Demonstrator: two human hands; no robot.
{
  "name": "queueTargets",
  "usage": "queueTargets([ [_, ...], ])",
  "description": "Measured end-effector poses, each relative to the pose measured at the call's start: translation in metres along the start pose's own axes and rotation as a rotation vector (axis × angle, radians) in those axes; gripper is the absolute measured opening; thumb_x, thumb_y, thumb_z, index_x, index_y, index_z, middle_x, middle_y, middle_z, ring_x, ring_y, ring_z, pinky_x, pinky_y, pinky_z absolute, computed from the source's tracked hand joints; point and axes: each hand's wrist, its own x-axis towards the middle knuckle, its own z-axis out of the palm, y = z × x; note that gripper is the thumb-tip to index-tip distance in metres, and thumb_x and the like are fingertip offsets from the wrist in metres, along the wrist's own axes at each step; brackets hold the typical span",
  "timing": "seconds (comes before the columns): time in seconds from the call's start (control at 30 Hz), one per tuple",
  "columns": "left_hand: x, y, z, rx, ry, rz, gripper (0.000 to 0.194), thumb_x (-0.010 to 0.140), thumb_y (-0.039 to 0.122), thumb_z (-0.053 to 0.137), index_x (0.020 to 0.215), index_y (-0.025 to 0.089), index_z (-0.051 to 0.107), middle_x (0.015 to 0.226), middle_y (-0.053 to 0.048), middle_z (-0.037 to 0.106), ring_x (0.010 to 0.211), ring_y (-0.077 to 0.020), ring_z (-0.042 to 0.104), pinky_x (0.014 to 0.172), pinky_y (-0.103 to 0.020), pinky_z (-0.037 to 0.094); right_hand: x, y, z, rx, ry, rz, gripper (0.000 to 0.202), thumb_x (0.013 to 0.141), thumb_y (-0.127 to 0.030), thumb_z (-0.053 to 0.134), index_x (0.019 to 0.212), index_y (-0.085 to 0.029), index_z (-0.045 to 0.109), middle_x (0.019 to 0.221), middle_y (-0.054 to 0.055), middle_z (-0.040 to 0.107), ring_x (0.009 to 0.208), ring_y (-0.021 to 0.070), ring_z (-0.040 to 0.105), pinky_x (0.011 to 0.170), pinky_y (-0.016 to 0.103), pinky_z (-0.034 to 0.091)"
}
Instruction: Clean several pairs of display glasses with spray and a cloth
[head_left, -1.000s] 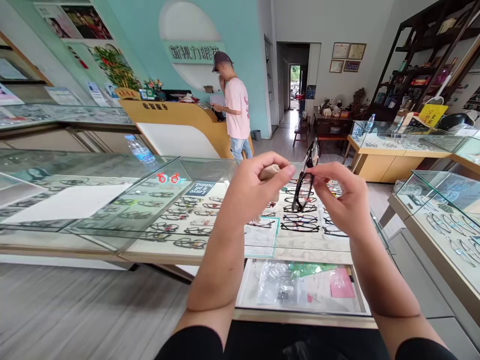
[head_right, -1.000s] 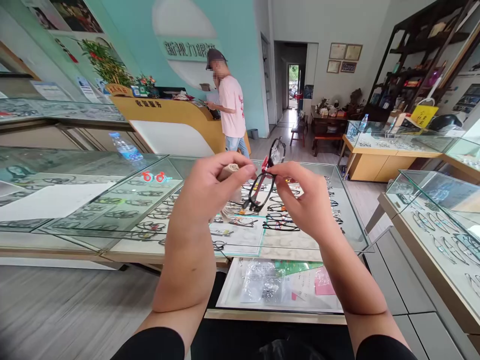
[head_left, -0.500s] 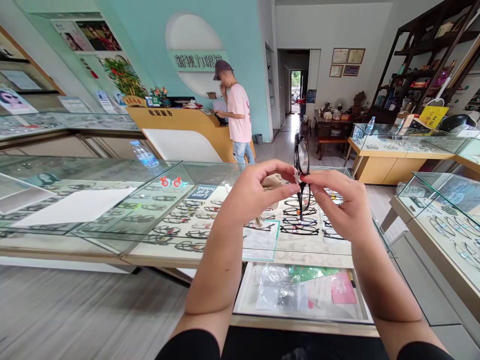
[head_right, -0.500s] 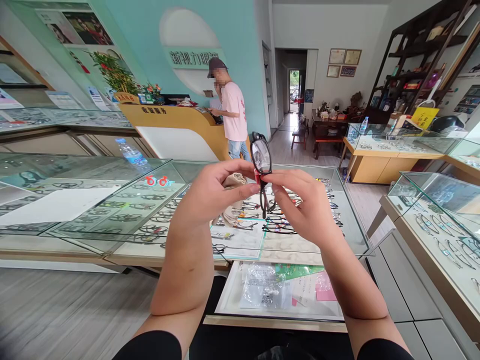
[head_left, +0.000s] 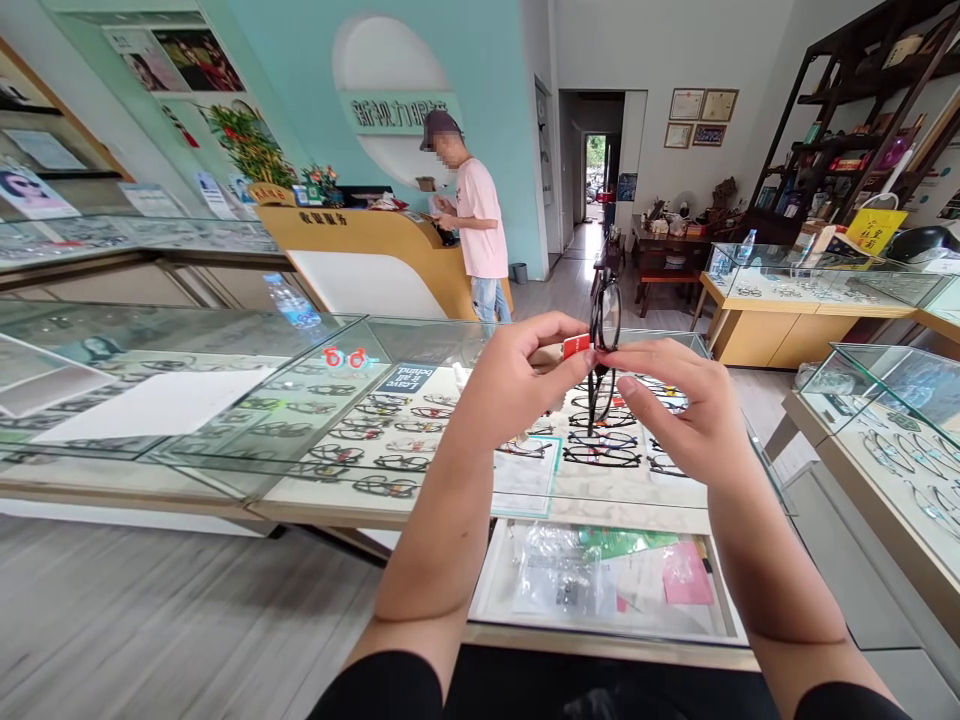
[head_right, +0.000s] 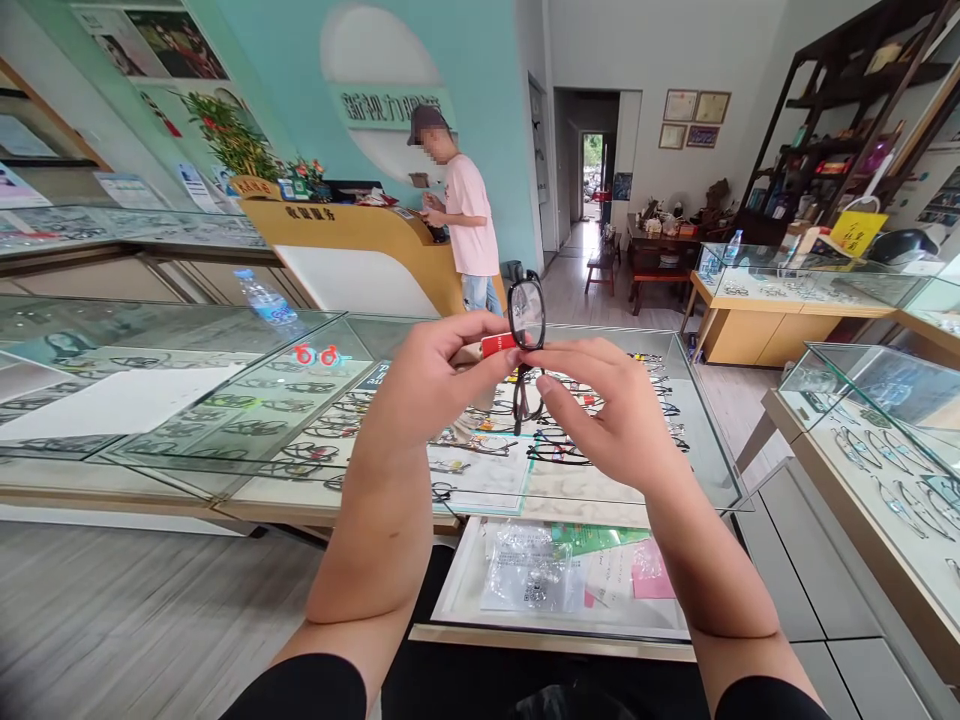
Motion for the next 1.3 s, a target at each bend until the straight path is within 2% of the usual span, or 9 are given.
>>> queueTargets([
  [0.13,0.0,-0.001,0.003,0.014,-0.002,0.0,0.027,0.08,0.043,0.087,0.089,0.02,0.076,0.061,0.004,0.057,0.048,-0.0087,0.043,0.043,-0.021,0.031,0.0,-0.001,0.001,0.007,0.002,0.005,0.029,0.104,-0.021,0.065,0.118,-0.035,0.086,0.116,0.002,0.088,0.106,0.0232,0.082,0.095,0.044,0.067],
  [0.37,-0.001,-0.004,0.002,0.019,0.039,-0.031,0.019,0.081,0.034,0.084,0.092,0.02,0.078,0.062,0.004,0.058,0.048,-0.0081,0.044,0.042,-0.02,0.032,0.001,-0.001,0.006,0.045,0.054,0.045,0.021,0.102,-0.02,0.07,0.107,-0.032,0.087,0.111,0.002,0.088,0.102,0.0215,0.082,0.094,0.041,0.066],
  [0.5,0.0,-0.005,0.002,0.036,0.073,-0.015,0.017,0.082,0.032,0.083,0.094,0.021,0.078,0.071,0.0,0.07,0.049,-0.0093,0.05,0.043,-0.021,0.037,0.001,0.0,0.007,0.084,0.112,0.113,0.013,0.1,-0.024,0.072,0.097,-0.029,0.084,0.102,0.002,0.088,0.096,0.0217,0.081,0.09,0.041,0.065],
  [0.63,0.002,-0.008,0.002,0.104,0.145,0.058,0.014,0.089,0.03,0.076,0.098,0.02,0.08,0.088,-0.007,0.081,0.066,-0.0147,0.067,0.051,-0.023,0.047,0.001,0.005,0.005,0.111,0.21,0.237,0.012,0.096,-0.028,0.073,0.084,-0.027,0.076,0.086,0.0,0.083,0.084,0.0197,0.075,0.081,0.039,0.06],
  [0.73,0.004,-0.013,0.0,0.242,0.207,0.138,0.017,0.095,0.029,0.07,0.103,0.019,0.082,0.092,-0.007,0.083,0.072,-0.015,0.07,0.063,-0.024,0.052,0.002,0.011,0.002,0.082,0.254,0.346,0.009,0.089,-0.028,0.076,0.082,-0.026,0.071,0.082,-0.001,0.078,0.08,0.0188,0.07,0.081,0.039,0.055],
  [0.87,0.007,-0.022,-0.004,0.495,0.345,0.304,0.018,0.099,0.023,0.066,0.102,0.019,0.083,0.093,-0.005,0.082,0.076,-0.0151,0.068,0.067,-0.027,0.049,0.005,0.013,-0.004,0.07,0.165,0.513,0.012,0.08,-0.025,0.074,0.092,-0.025,0.071,0.085,-0.001,0.076,0.084,0.02,0.068,0.088,0.041,0.052],
  [0.93,0.008,-0.025,-0.006,0.574,0.394,0.364,0.018,0.1,0.02,0.066,0.1,0.02,0.084,0.094,-0.005,0.082,0.077,-0.0155,0.068,0.067,-0.029,0.048,0.008,0.012,-0.006,0.095,0.088,0.565,0.008,0.079,-0.025,0.071,0.087,-0.024,0.072,0.082,0.0,0.075,0.084,0.0202,0.067,0.09,0.042,0.05],
  [1.13,0.009,-0.028,-0.002,0.608,0.428,0.421,0.019,0.096,0.016,0.073,0.114,0.022,0.079,0.111,-0.006,0.079,0.096,-0.0203,0.073,0.081,-0.034,0.057,0.012,0.019,-0.004,0.313,0.03,0.703,0.012,0.073,-0.032,0.074,0.071,-0.023,0.066,0.072,-0.001,0.07,0.073,0.0182,0.061,0.077,0.037,0.047],
  [1.3,0.007,-0.024,0.001,0.561,0.609,0.499,0.035,0.088,0.013,0.084,0.12,0.024,0.074,0.114,-0.009,0.071,0.105,-0.0243,0.069,0.088,-0.04,0.06,0.01,0.03,-0.005,0.434,0.13,0.768,0.019,0.069,-0.034,0.082,0.07,-0.024,0.065,0.071,0.0,0.07,0.077,0.0196,0.065,0.07,0.033,0.042],
])
